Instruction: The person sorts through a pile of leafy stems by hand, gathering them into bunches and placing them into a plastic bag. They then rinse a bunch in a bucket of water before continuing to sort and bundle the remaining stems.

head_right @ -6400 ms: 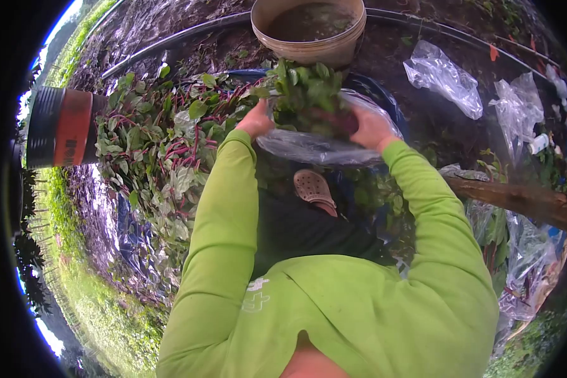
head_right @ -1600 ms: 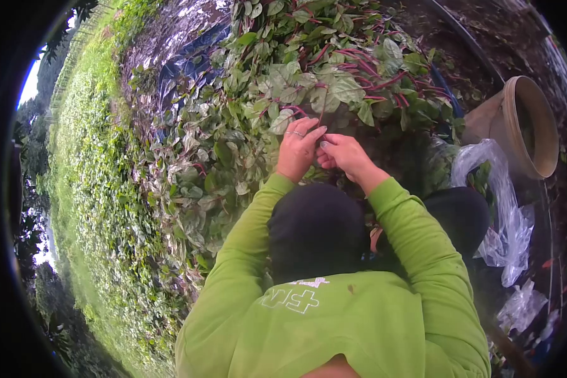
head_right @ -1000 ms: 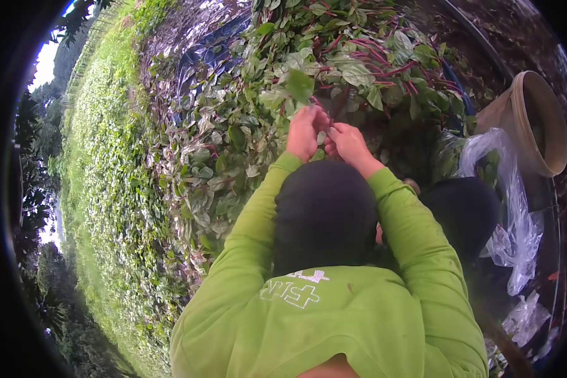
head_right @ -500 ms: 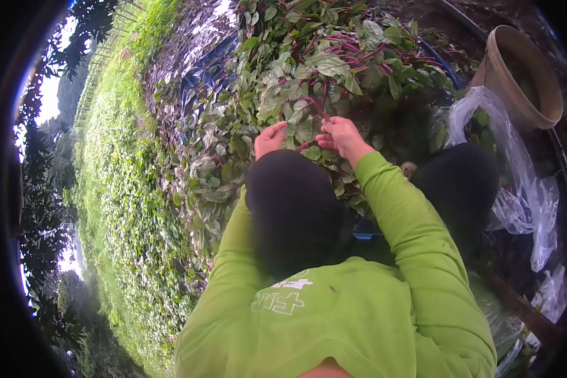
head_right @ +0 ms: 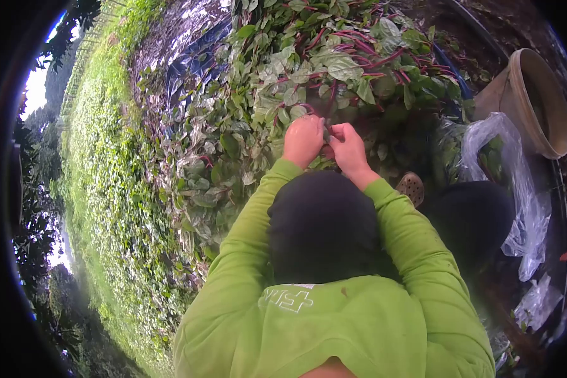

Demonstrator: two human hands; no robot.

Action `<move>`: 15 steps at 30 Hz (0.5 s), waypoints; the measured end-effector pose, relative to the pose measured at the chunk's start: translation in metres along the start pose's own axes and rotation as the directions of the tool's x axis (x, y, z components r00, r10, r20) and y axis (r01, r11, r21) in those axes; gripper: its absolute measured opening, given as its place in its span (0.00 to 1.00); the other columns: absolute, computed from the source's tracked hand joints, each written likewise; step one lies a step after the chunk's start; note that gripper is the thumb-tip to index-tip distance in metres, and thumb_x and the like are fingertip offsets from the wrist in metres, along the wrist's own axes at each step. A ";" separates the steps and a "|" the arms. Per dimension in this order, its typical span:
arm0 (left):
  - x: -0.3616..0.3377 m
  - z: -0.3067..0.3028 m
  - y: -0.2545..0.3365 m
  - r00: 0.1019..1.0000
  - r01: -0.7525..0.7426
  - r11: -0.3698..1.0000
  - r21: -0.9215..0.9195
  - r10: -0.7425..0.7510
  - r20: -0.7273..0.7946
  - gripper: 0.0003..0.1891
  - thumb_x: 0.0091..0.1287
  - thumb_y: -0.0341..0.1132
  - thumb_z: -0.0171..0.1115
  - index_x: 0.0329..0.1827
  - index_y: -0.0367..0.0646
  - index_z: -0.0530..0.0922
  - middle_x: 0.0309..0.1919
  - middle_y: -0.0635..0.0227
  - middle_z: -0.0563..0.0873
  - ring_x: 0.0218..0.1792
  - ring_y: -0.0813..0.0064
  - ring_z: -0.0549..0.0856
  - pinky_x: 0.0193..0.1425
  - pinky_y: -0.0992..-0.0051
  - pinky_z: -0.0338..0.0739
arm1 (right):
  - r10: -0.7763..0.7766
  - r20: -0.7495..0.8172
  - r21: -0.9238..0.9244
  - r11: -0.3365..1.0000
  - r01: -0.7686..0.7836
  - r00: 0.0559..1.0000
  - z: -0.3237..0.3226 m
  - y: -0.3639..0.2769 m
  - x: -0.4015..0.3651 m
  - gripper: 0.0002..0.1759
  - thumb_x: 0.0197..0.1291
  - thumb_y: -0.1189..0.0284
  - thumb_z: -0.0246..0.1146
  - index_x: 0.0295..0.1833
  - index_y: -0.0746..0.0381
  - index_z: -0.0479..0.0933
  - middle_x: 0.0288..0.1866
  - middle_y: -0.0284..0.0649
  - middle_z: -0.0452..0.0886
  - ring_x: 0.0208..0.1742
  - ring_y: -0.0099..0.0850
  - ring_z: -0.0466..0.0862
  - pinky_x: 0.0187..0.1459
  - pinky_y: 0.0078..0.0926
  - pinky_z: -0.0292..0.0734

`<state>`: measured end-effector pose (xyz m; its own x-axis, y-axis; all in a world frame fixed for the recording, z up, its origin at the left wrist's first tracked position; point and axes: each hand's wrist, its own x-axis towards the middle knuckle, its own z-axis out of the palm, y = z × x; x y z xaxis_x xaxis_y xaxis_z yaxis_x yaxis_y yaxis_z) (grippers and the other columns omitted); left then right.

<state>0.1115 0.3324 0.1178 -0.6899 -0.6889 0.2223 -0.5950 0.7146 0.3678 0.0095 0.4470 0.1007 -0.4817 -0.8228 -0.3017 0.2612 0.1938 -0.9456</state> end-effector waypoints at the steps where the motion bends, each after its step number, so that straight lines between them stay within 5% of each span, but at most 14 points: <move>1: -0.002 -0.015 -0.002 0.998 0.056 0.996 0.063 -0.057 0.008 0.16 0.79 0.40 0.53 0.40 0.39 0.83 0.37 0.50 0.88 0.39 0.46 0.86 0.48 0.50 0.79 | 0.011 0.002 0.057 0.998 -0.011 1.000 0.001 0.000 -0.003 0.11 0.74 0.79 0.58 0.59 0.66 0.74 0.49 0.40 0.82 0.38 0.25 0.86 0.39 0.25 0.85; 2: -0.005 -0.027 -0.008 0.994 0.109 0.986 0.125 -0.111 0.008 0.14 0.78 0.39 0.54 0.41 0.38 0.83 0.38 0.50 0.88 0.40 0.47 0.86 0.50 0.51 0.79 | 0.031 0.014 0.045 0.998 -0.032 0.999 0.001 -0.002 -0.005 0.12 0.75 0.78 0.57 0.61 0.65 0.74 0.49 0.38 0.81 0.39 0.25 0.85 0.40 0.25 0.84; 4: -0.020 -0.058 -0.064 0.877 0.286 0.951 0.115 -0.212 -0.431 0.10 0.74 0.33 0.57 0.38 0.38 0.84 0.34 0.52 0.87 0.41 0.53 0.87 0.48 0.56 0.82 | 0.062 0.024 0.027 0.998 -0.062 0.998 -0.003 -0.006 -0.008 0.13 0.77 0.76 0.56 0.64 0.64 0.73 0.49 0.36 0.80 0.40 0.23 0.84 0.43 0.24 0.83; 6: -0.042 -0.074 -0.105 0.801 0.387 0.851 0.355 -0.119 -0.587 0.10 0.70 0.30 0.61 0.49 0.37 0.86 0.41 0.51 0.89 0.48 0.53 0.86 0.56 0.57 0.80 | 0.100 0.020 0.019 0.995 -0.101 0.995 -0.008 -0.005 -0.008 0.15 0.78 0.76 0.55 0.66 0.64 0.72 0.49 0.35 0.79 0.43 0.23 0.83 0.44 0.24 0.83; 7: -0.047 -0.076 -0.113 0.793 0.396 0.831 0.389 -0.096 -0.602 0.13 0.68 0.29 0.63 0.53 0.37 0.86 0.44 0.51 0.89 0.51 0.52 0.85 0.59 0.58 0.79 | 0.125 0.021 0.011 0.992 -0.125 0.992 -0.011 -0.003 -0.009 0.16 0.78 0.76 0.55 0.67 0.64 0.71 0.49 0.35 0.78 0.44 0.23 0.82 0.45 0.24 0.82; 9: -0.039 -0.063 -0.112 0.893 0.235 0.963 0.134 -0.160 -0.421 0.16 0.67 0.29 0.66 0.58 0.38 0.87 0.47 0.52 0.90 0.54 0.52 0.84 0.62 0.58 0.77 | 0.152 0.038 -0.014 0.988 -0.152 0.988 -0.014 0.000 -0.010 0.17 0.77 0.77 0.55 0.68 0.64 0.71 0.49 0.36 0.78 0.46 0.24 0.81 0.48 0.25 0.81; 11: -0.007 -0.032 -0.088 0.918 -0.035 0.987 -0.156 -0.030 -0.395 0.09 0.67 0.31 0.68 0.47 0.40 0.90 0.43 0.56 0.90 0.51 0.53 0.85 0.60 0.59 0.78 | 0.127 0.051 -0.025 0.992 -0.126 0.991 -0.016 0.007 -0.008 0.18 0.76 0.78 0.55 0.68 0.64 0.71 0.50 0.36 0.78 0.48 0.24 0.80 0.49 0.25 0.80; 15: 0.042 -0.006 -0.046 0.978 -0.023 0.991 -0.133 -0.005 -0.209 0.10 0.66 0.32 0.71 0.46 0.38 0.89 0.41 0.59 0.90 0.46 0.57 0.86 0.54 0.61 0.80 | 0.007 0.048 -0.068 0.998 -0.004 0.999 -0.024 0.018 -0.008 0.18 0.71 0.80 0.55 0.64 0.64 0.73 0.49 0.35 0.79 0.46 0.25 0.79 0.50 0.25 0.77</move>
<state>0.1127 0.2698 0.1158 -0.5851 -0.7029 0.4044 -0.5187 0.7077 0.4797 -0.0022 0.4696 0.0832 -0.4395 -0.8459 -0.3021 0.2057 0.2326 -0.9506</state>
